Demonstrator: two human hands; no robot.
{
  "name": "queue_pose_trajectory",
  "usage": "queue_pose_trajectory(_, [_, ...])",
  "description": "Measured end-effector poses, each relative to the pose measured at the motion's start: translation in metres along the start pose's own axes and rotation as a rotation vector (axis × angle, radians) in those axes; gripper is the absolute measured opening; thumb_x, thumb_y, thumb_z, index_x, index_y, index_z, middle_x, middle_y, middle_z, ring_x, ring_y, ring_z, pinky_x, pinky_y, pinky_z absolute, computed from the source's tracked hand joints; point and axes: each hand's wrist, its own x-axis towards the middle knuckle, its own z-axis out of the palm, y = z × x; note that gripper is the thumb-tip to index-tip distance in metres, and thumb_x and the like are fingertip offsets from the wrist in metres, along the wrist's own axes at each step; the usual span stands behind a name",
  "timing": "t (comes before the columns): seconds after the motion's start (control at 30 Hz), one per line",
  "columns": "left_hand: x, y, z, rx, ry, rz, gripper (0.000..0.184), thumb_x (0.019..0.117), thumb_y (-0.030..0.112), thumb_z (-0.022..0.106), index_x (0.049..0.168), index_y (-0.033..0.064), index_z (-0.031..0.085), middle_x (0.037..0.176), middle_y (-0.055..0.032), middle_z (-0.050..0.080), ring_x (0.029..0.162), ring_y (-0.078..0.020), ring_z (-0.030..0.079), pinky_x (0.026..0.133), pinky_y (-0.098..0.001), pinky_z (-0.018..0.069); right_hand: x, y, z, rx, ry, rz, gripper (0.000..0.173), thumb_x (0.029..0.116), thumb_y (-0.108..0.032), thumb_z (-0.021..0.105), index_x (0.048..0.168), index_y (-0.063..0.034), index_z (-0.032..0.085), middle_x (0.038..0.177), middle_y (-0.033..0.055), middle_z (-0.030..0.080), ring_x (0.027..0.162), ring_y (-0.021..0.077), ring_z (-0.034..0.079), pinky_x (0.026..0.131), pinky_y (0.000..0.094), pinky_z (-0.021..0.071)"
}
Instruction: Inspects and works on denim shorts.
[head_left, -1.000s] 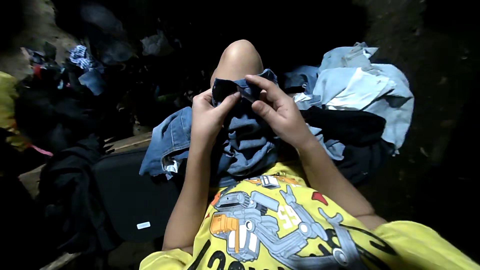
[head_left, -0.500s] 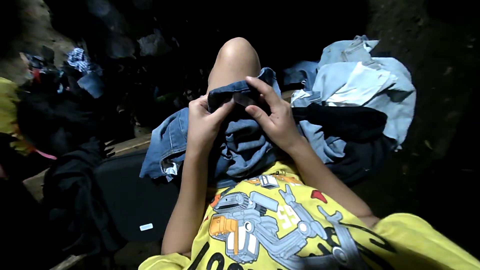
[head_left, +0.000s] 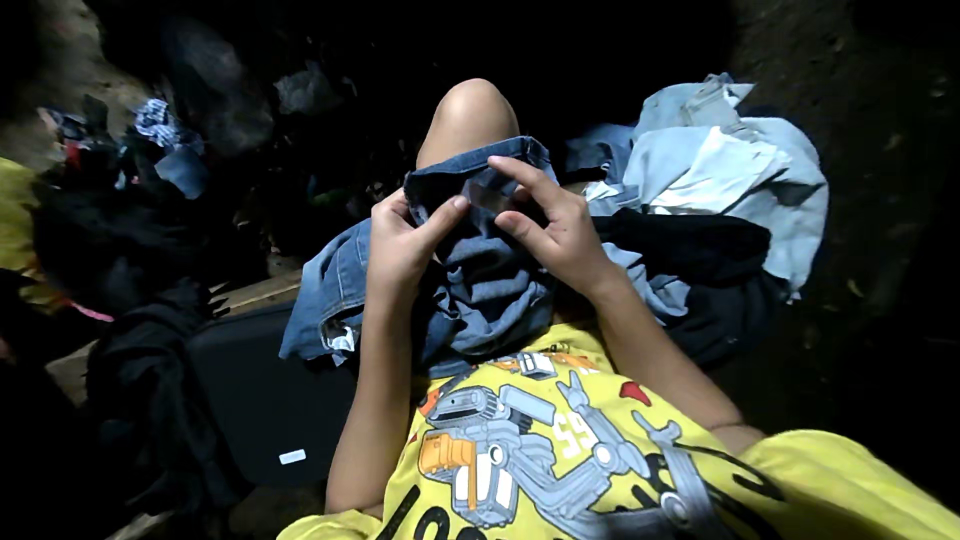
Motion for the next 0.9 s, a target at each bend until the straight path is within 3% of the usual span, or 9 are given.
queue_pose_trajectory(0.1, [0.000, -0.004, -0.001, 0.031, -0.028, 0.050, 0.014, 0.0889, -0.003, 0.065, 0.095, 0.0088, 0.070, 0.082, 0.0071, 0.073, 0.074, 0.0002, 0.069, 0.071, -0.0203, 0.0596, 0.008, -0.001, 0.002, -0.099, 0.016, -0.025, 0.053, 0.1040, -0.038, 0.055, 0.149, -0.0088, 0.052, 0.096, 0.0104, 0.066, 0.067, 0.0166, 0.059, 0.054, 0.0332, 0.0488])
queue_pose_trajectory(0.2, [0.000, -0.006, -0.002, 0.087, -0.042, 0.077, 0.011, 0.0891, -0.001, 0.066, 0.095, 0.0078, 0.070, 0.083, 0.0068, 0.073, 0.077, 0.0005, 0.069, 0.074, -0.0208, 0.0598, 0.019, 0.002, 0.012, -0.105, 0.088, -0.088, 0.052, 0.1032, -0.040, 0.056, 0.143, -0.0064, 0.058, 0.101, 0.0135, 0.069, 0.073, 0.0200, 0.064, 0.060, 0.0376, 0.0521])
queue_pose_trajectory(0.4, [-0.003, -0.008, -0.005, 0.063, -0.086, 0.126, 0.015, 0.0899, -0.002, 0.061, 0.094, 0.0095, 0.070, 0.085, 0.0095, 0.072, 0.077, 0.0023, 0.068, 0.073, -0.0191, 0.0591, 0.010, -0.008, 0.017, -0.074, 0.109, -0.042, 0.044, 0.1047, -0.034, 0.056, 0.143, -0.0135, 0.060, 0.091, 0.0098, 0.061, 0.069, 0.0166, 0.059, 0.053, 0.0317, 0.0481])
queue_pose_trajectory(0.47, [-0.002, -0.010, -0.005, 0.084, -0.088, 0.139, 0.014, 0.0896, -0.002, 0.061, 0.094, 0.0090, 0.070, 0.084, 0.0099, 0.071, 0.077, 0.0034, 0.067, 0.072, -0.0183, 0.0587, 0.008, -0.004, 0.021, -0.044, 0.135, -0.022, 0.040, 0.1051, -0.033, 0.055, 0.140, -0.0161, 0.065, 0.084, 0.0074, 0.055, 0.063, 0.0142, 0.051, 0.050, 0.0292, 0.0413])
queue_pose_trajectory(0.53, [-0.001, -0.012, -0.003, 0.122, -0.076, 0.152, 0.013, 0.0890, -0.002, 0.061, 0.094, 0.0083, 0.068, 0.083, 0.0100, 0.071, 0.076, 0.0042, 0.067, 0.072, -0.0179, 0.0582, 0.012, -0.003, 0.021, 0.072, 0.136, 0.008, 0.036, 0.1047, -0.028, 0.056, 0.135, -0.0128, 0.069, 0.087, 0.0057, 0.059, 0.069, 0.0112, 0.053, 0.059, 0.0268, 0.0441])
queue_pose_trajectory(0.6, [0.001, -0.012, -0.004, 0.142, -0.087, 0.172, 0.015, 0.0882, -0.003, 0.059, 0.095, 0.0071, 0.068, 0.086, 0.0099, 0.070, 0.078, 0.0049, 0.066, 0.073, -0.0171, 0.0573, 0.020, -0.004, 0.009, 0.392, 0.015, 0.091, 0.033, 0.1057, -0.021, 0.054, 0.133, -0.0076, 0.067, 0.111, 0.0009, 0.072, 0.092, 0.0002, 0.063, 0.082, 0.0193, 0.0523])
queue_pose_trajectory(0.63, [0.002, -0.011, -0.006, 0.140, -0.097, 0.179, 0.017, 0.0868, -0.003, 0.058, 0.094, 0.0071, 0.069, 0.087, 0.0100, 0.070, 0.080, 0.0051, 0.066, 0.074, -0.0168, 0.0569, 0.024, -0.006, 0.002, 0.575, -0.065, 0.150, 0.032, 0.1064, -0.017, 0.051, 0.132, -0.0061, 0.066, 0.112, -0.0051, 0.071, 0.087, -0.0063, 0.061, 0.076, 0.0130, 0.0502])
queue_pose_trajectory(0.73, [0.006, -0.009, -0.009, 0.152, -0.125, 0.203, 0.017, 0.0865, -0.004, 0.057, 0.093, 0.0053, 0.071, 0.092, 0.0088, 0.069, 0.085, 0.0048, 0.064, 0.079, -0.0167, 0.0554, 0.033, -0.010, -0.017, 0.830, -0.228, 0.355, 0.030, 0.1074, -0.015, 0.046, 0.128, -0.0121, 0.067, 0.074, -0.0145, 0.058, 0.054, -0.0065, 0.042, 0.045, 0.0114, 0.0326])
queue_pose_trajectory(0.9, [0.007, -0.009, -0.004, 0.115, -0.060, 0.193, 0.015, 0.0887, 0.000, 0.059, 0.091, 0.0090, 0.070, 0.088, 0.0113, 0.066, 0.082, 0.0049, 0.062, 0.076, -0.0161, 0.0542, 0.034, -0.012, -0.019, 0.901, -0.286, 0.413, 0.029, 0.1077, -0.019, 0.047, 0.128, -0.0141, 0.066, 0.073, -0.0126, 0.056, 0.051, -0.0049, 0.040, 0.043, 0.0121, 0.0311])
